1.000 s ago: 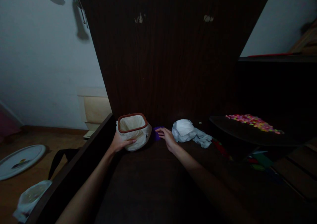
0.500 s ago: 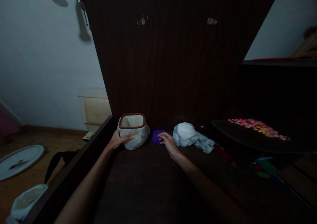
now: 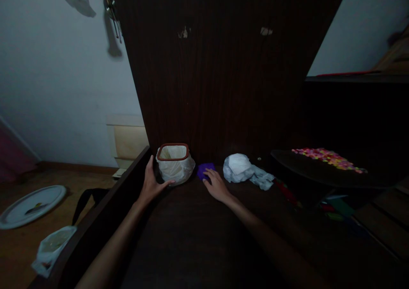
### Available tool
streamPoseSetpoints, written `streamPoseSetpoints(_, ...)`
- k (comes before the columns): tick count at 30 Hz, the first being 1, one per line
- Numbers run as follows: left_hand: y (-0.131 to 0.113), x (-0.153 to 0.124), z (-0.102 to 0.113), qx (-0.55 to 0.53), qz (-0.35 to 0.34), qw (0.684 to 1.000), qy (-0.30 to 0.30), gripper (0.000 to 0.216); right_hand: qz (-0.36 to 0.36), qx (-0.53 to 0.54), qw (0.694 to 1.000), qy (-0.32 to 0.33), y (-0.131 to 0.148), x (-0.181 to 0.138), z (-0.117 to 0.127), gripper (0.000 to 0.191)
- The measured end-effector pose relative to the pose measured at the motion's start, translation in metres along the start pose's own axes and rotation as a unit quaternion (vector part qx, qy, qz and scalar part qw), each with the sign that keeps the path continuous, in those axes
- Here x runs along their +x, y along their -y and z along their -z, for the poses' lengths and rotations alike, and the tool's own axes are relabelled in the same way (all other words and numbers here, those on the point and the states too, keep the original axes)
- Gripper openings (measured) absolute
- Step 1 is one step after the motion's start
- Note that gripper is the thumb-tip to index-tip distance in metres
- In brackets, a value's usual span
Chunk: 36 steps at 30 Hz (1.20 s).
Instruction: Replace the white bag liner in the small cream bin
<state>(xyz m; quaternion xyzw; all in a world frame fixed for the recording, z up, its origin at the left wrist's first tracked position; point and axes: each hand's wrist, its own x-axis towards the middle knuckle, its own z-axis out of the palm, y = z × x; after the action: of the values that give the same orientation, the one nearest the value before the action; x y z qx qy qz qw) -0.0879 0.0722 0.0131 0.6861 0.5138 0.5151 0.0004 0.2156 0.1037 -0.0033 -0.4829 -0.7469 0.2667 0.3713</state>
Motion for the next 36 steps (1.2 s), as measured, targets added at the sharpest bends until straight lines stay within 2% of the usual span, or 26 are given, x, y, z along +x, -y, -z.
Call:
streamPoseSetpoints(5,-0.019,-0.01,-0.006,0.137,-0.14,0.98,-0.042,0.099,-0.018,-0.09,0.995,0.024,0.002,-0.006,-0.011,0.039)
streamPoseSetpoints(9,-0.037,-0.012,-0.011,0.196,-0.173,0.963,-0.071,0.085,-0.016,-0.134,0.991,0.019,0.008,-0.008,-0.012,0.041)
streamPoseSetpoints(14,-0.057,0.005,-0.01,0.195,-0.198,0.956,-0.096,0.06,0.039,-0.136,0.99,-0.013,0.032,0.007,-0.004,0.029)
streamPoseSetpoints(17,-0.064,0.024,-0.009,0.193,-0.209,0.957,-0.06,0.042,0.08,-0.122,0.989,-0.038,0.049,0.025,-0.003,0.026)
streamPoseSetpoints(20,-0.066,0.041,-0.01,0.182,-0.214,0.96,-0.006,0.032,0.112,-0.107,0.986,-0.061,0.062,0.04,-0.007,0.025)
streamPoseSetpoints(25,-0.065,0.05,-0.011,0.177,-0.207,0.961,0.042,0.021,0.145,-0.082,0.982,-0.086,0.069,0.055,-0.018,0.016)
streamPoseSetpoints(28,-0.064,0.05,-0.012,0.18,-0.199,0.962,0.052,0.02,0.174,-0.067,0.979,-0.082,0.069,0.059,-0.021,0.007)
streamPoseSetpoints(36,-0.058,0.05,-0.015,0.192,-0.181,0.964,0.045,0.018,0.207,-0.053,0.974,-0.072,0.067,0.063,-0.009,0.02)
